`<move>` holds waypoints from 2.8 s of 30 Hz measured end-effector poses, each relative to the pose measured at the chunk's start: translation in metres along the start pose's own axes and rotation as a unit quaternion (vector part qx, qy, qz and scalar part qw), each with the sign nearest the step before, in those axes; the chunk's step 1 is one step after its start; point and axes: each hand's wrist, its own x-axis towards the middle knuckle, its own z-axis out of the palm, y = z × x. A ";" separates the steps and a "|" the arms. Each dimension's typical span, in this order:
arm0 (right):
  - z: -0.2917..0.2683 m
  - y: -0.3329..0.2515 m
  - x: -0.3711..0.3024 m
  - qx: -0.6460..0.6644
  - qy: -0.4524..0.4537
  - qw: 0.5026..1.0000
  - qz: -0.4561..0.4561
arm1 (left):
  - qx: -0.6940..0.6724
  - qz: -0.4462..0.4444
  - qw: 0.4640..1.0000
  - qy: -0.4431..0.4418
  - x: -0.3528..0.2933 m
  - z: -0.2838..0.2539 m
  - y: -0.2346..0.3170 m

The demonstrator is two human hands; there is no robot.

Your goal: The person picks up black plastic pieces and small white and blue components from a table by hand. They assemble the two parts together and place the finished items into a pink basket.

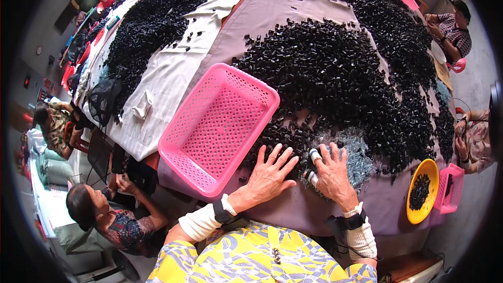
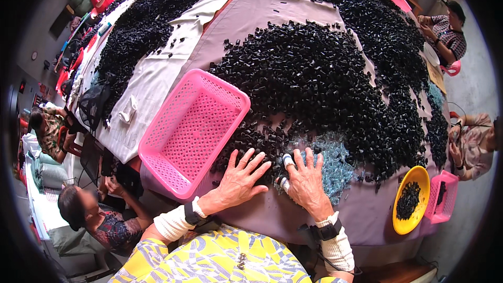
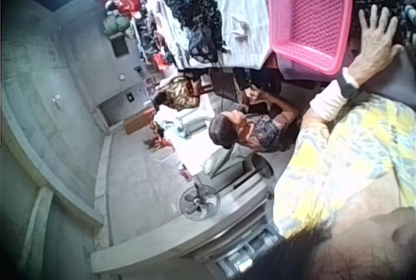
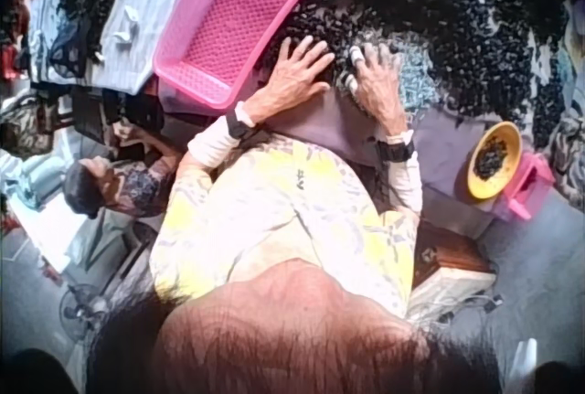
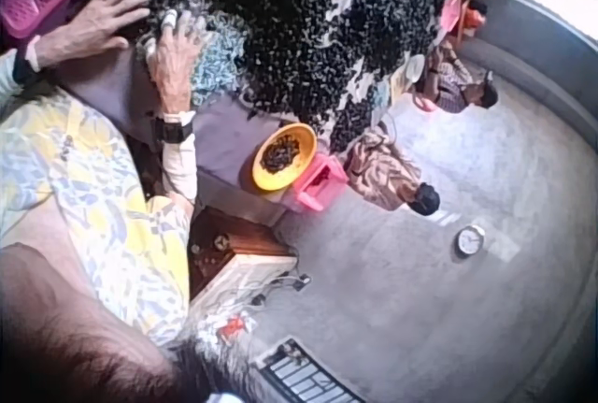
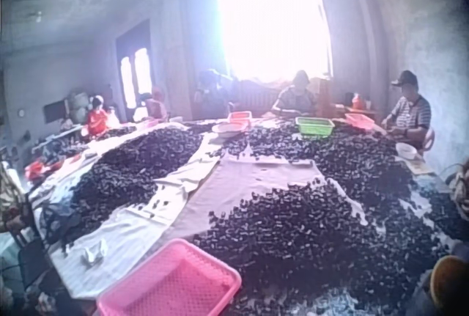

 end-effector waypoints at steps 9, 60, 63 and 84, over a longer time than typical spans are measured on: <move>-0.011 -0.009 0.062 0.007 0.057 0.996 -0.072 | -0.022 -0.026 0.999 0.033 0.010 -0.011 -0.002; 0.006 -0.012 0.012 0.115 0.122 0.981 -0.098 | -0.014 -0.029 0.999 0.032 -0.012 -0.018 -0.012; 0.015 -0.024 0.017 0.024 0.081 0.993 -0.087 | -0.025 -0.022 0.998 0.047 -0.011 -0.020 -0.010; -0.014 -0.044 0.027 0.241 0.197 0.940 -0.141 | -0.736 -0.310 0.601 0.025 0.001 -0.033 -0.004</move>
